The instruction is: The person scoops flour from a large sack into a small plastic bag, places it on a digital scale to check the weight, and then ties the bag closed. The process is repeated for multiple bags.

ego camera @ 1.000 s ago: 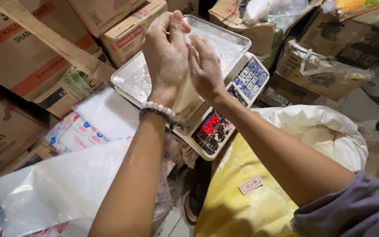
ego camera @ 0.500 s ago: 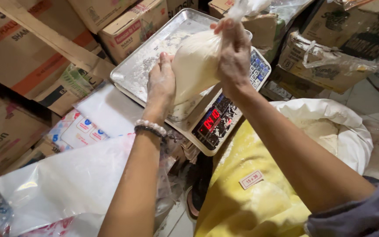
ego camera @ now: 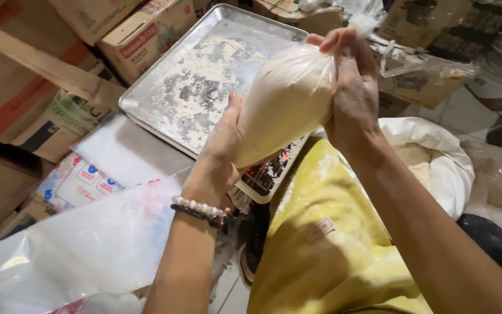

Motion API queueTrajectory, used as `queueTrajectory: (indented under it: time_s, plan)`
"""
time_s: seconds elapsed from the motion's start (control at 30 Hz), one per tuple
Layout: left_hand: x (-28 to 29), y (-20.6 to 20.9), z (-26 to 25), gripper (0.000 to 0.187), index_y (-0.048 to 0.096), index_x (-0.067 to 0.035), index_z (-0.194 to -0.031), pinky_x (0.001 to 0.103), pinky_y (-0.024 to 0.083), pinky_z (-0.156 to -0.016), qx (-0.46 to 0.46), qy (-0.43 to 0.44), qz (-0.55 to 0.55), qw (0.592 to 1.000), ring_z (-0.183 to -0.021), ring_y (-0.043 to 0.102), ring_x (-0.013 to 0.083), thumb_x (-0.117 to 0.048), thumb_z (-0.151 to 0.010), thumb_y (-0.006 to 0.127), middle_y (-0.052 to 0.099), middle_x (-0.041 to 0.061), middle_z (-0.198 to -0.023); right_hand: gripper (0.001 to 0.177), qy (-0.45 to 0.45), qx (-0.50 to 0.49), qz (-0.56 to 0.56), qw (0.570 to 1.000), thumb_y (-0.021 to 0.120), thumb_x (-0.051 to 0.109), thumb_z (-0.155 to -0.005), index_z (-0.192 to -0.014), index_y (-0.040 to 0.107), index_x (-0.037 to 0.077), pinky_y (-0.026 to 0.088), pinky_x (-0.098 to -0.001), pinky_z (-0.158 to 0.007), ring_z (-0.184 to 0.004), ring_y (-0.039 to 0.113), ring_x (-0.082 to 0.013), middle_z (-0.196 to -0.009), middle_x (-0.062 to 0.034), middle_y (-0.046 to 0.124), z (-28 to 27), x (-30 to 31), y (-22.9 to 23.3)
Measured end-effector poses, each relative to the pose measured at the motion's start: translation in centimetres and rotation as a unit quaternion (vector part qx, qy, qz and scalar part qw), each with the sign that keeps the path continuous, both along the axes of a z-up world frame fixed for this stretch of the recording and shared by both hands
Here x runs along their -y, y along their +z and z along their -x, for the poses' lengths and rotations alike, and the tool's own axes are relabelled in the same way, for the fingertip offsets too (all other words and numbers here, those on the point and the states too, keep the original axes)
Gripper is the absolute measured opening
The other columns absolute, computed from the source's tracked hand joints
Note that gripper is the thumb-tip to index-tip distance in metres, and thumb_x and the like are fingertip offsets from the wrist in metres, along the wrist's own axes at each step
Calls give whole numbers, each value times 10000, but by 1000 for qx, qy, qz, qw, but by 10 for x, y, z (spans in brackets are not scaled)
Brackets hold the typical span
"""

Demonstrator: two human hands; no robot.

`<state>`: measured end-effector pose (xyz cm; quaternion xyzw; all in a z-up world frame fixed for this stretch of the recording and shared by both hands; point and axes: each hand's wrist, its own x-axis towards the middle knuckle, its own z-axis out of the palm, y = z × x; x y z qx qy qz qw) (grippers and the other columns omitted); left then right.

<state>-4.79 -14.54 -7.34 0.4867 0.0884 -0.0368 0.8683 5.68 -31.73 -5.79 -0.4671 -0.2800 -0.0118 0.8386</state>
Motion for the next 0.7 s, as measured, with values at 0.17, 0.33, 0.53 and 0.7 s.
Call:
queueTrajectory:
  time_s: [0.17,0.33,0.53,0.7]
  plan:
    - [35,12,8,585,422,-159,-1449,364,644,-837,-1,3,-53,999,-1136,669,198,-510,-1011,257,603,119,-1320,337,-30,-33,24,999,483,407,-1107,-1072,623,102,629,-377,-932,-1116,671,-237,-1324,-216,657,13,34,-2]
    - [71,7,6,582,436,-109,-1475,338,609,-763,56,-14,-36,998,-1113,614,204,-482,-1049,299,579,121,-1318,323,-49,-87,-9,995,496,377,-1129,-1112,611,76,607,-382,-949,-1051,678,-224,-1298,-206,655,21,70,-9]
    - [117,-9,-4,612,381,-73,-1521,331,472,-1063,71,16,-70,995,-1336,511,199,-459,-1047,357,501,106,-1472,406,-90,-93,-9,992,520,430,-1176,-1244,576,33,568,-372,-965,-1056,634,-191,-1175,-119,593,29,116,-21]
    - [150,-10,5,686,365,-10,-1555,327,326,-1190,136,9,-128,982,-1454,412,195,-486,-1062,398,438,112,-1571,616,-70,-173,-36,982,479,579,-1019,-1326,500,45,578,-374,-961,-1071,672,-202,-1170,-115,657,46,152,-19]
